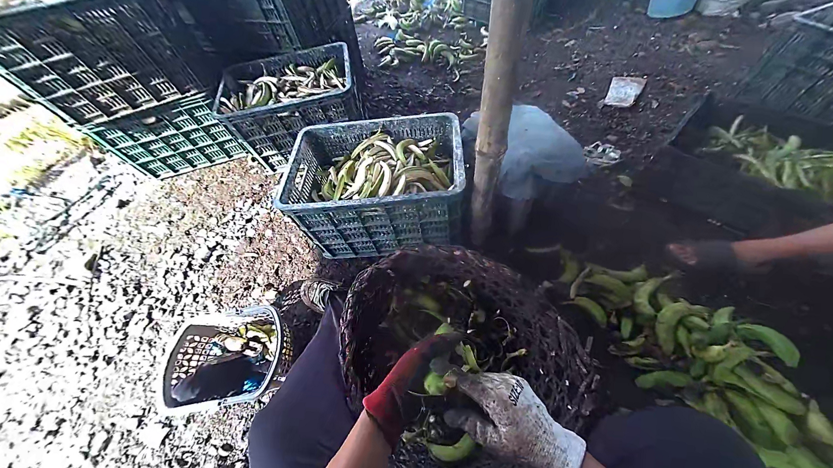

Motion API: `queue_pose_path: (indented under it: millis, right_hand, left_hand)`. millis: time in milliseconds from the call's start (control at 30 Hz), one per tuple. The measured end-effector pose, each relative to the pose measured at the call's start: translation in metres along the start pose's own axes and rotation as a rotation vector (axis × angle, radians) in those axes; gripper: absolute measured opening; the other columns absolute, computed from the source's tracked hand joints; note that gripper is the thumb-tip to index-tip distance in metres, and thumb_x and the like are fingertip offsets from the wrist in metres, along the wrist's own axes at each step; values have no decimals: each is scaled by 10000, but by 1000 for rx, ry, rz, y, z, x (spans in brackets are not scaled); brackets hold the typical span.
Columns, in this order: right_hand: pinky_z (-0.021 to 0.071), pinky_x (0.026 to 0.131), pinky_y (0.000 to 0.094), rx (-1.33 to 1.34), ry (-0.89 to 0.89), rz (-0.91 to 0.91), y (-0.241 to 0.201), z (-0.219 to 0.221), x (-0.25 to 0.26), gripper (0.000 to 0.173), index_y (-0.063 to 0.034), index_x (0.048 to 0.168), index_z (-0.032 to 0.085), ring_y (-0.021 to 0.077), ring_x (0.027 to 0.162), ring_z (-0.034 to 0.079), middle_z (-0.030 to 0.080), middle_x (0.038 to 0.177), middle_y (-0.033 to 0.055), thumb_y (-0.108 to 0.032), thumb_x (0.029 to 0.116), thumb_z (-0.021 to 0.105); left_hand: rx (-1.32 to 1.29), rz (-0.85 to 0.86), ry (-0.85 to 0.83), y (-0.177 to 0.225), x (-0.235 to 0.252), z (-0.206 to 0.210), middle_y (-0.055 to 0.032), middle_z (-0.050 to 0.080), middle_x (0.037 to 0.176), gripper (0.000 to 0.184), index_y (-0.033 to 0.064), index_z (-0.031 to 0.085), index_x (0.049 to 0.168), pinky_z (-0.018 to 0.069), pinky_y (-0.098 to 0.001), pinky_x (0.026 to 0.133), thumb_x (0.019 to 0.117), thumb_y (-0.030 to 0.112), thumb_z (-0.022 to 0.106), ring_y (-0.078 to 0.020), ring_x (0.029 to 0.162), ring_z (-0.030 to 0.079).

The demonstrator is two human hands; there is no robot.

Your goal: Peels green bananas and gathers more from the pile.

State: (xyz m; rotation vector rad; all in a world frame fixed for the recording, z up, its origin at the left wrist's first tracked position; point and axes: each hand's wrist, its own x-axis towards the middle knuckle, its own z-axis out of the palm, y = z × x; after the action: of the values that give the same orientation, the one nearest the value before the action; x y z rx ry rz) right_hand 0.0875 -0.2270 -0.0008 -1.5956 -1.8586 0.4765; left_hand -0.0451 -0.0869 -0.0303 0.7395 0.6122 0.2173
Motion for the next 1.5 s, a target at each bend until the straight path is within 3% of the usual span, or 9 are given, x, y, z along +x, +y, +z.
queue_pose_path:
  millis: [200, 433, 567, 733, 867, 967, 1033, 1233, 1500]
  right_hand:
    - [610, 804, 436, -38, 81, -57, 5, 5, -5, 376, -139, 1251, 728, 215, 913, 757, 780, 1038, 67, -381, 1001, 585]
    - [609, 796, 464, 47, 16, -102, 1, 11, -6, 294, -131, 1138, 772, 233, 903, 761, 782, 987, 83, -316, 983, 603]
    - [546, 719, 277, 640, -163, 275, -13, 13, -13, 328, -67, 1196, 728, 29, 760, 641, 726, 906, -8, -295, 1004, 591]
    - [446, 404, 176, 1269, 503, 359, -7, -60, -5, 347, -240, 815, 660, -15, 425, 484, 519, 547, -129, -568, 926, 664]
    - [451, 403, 172, 1166, 513, 327, 9, -119, -1, 383, -242, 744, 647, -13, 416, 474, 500, 530, -119, -574, 934, 653]
    - [495, 441, 248, 779, 150, 781, 14, -77, 2, 333, -115, 1191, 568, 88, 473, 533, 599, 679, 3, -401, 1057, 461]
    - [578, 807, 454, 405, -177, 928, 20, -46, 6, 551, -139, 1519, 458, 221, 882, 693, 701, 1101, 103, -442, 1059, 479]
    - [558, 916, 477, 395, -156, 432, -11, 19, -10, 495, -67, 1322, 665, 214, 1035, 709, 726, 1181, 133, -408, 1054, 427]
    - [548, 863, 528, 266, -55, 495, -10, 26, -4, 560, -21, 1190, 703, 259, 967, 715, 738, 1015, 158, -460, 1051, 385]
  left_hand:
    - [5, 33, 101, 1, -8, 13, -43, 667, 860, 274, 27, 612, 1193, 566, -248, 653, 1077, 225, 463, -92, 716, 645]
    - [201, 82, 140, 11, -12, 17, -20, 629, 700, 586, 31, 595, 1103, 551, -252, 538, 1122, 425, 161, -97, 569, 609]
    - [501, 229, -13, 14, -19, 12, 22, 676, 855, 499, 30, 647, 1194, 553, -224, 668, 1104, 352, 277, -32, 707, 622]
    - [577, 159, 158, -12, -30, -34, -37, 688, 978, 451, -7, 637, 1239, 563, -278, 813, 1103, 310, 347, -55, 847, 646]
    - [132, 207, 544, -34, -28, -56, -52, 671, 754, 600, 49, 626, 1102, 576, -307, 558, 1111, 478, 206, -134, 620, 649]
    - [41, 326, 591, -26, -15, -40, -82, 666, 777, 608, 15, 625, 1096, 574, -335, 567, 1114, 468, 221, -166, 635, 647]
    - [-77, 426, 598, -19, -3, -32, -83, 673, 808, 598, 7, 597, 1177, 583, -334, 575, 1120, 442, 190, -168, 651, 658]
    - [-362, 650, 569, 2, 7, -7, -9, 635, 698, 731, 77, 571, 1081, 564, -300, 531, 1064, 568, 30, -125, 585, 629]
    - [-395, 733, 617, 20, 4, 23, 1, 656, 653, 724, 60, 575, 1020, 573, -273, 493, 1083, 505, 8, -106, 537, 645]
